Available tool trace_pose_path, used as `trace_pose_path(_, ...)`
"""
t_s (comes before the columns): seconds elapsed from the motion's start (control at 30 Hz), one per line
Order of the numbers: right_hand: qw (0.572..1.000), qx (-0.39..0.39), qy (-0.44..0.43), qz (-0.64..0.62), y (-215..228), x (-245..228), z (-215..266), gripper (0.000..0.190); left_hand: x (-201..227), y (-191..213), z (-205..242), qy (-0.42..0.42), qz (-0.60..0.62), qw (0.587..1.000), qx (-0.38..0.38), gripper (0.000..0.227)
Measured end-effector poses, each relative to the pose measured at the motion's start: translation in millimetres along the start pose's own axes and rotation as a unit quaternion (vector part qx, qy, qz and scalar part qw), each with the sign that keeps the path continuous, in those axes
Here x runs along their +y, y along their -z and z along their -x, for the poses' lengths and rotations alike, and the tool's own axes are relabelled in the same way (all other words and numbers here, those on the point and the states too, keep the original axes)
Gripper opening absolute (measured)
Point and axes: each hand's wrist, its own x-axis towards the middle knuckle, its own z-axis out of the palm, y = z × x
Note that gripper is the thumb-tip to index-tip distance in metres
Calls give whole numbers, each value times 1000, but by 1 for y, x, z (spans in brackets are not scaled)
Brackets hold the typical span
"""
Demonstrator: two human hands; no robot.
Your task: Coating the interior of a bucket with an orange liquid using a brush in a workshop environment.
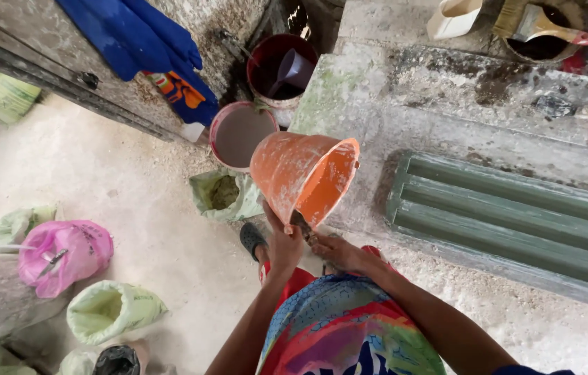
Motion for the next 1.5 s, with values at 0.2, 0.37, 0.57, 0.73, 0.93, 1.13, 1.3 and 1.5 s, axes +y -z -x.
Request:
trace_pose_path(0.2, 863, 258, -61, 431, 43, 0, -5, 63, -27, -6, -3, -35, 92, 995, -1, 96)
trace_pose_path(0.37, 957, -34, -187, 219, 27, -68, 37, 68, -52, -26, -16, -50, 101, 994, 17, 94)
trace_pose_path(0.57, 976, -15, -203, 74, 34, -95, 63, 70, -43, -22, -9, -52, 152, 987, -3, 91)
trace_pose_path(0.73, 927, 94, -130, 340, 36, -14, 9, 58, -51, -21, -14, -44, 133, 990, -6, 91)
trace_pose_path(0.93, 995, 9, -70, 64, 50, -111, 25, 51, -55, -24, -14, -33, 115, 993, -4, 93)
trace_pose_path(1.13, 990, 104, -9, 93, 22, -6, -11, 50, -28, -6, -7, -12, 97, 995, -17, 95)
trace_pose_path(1.3, 951, 73, 253, 160, 75, -10, -20, 20, 32, 35, -4, -36, 111, 993, -35, 93)
trace_pose_path(1.5, 727, 385, 345, 452, 42, -19, -23, 49, 12, -32, -25, -141, 161, 974, -77, 117)
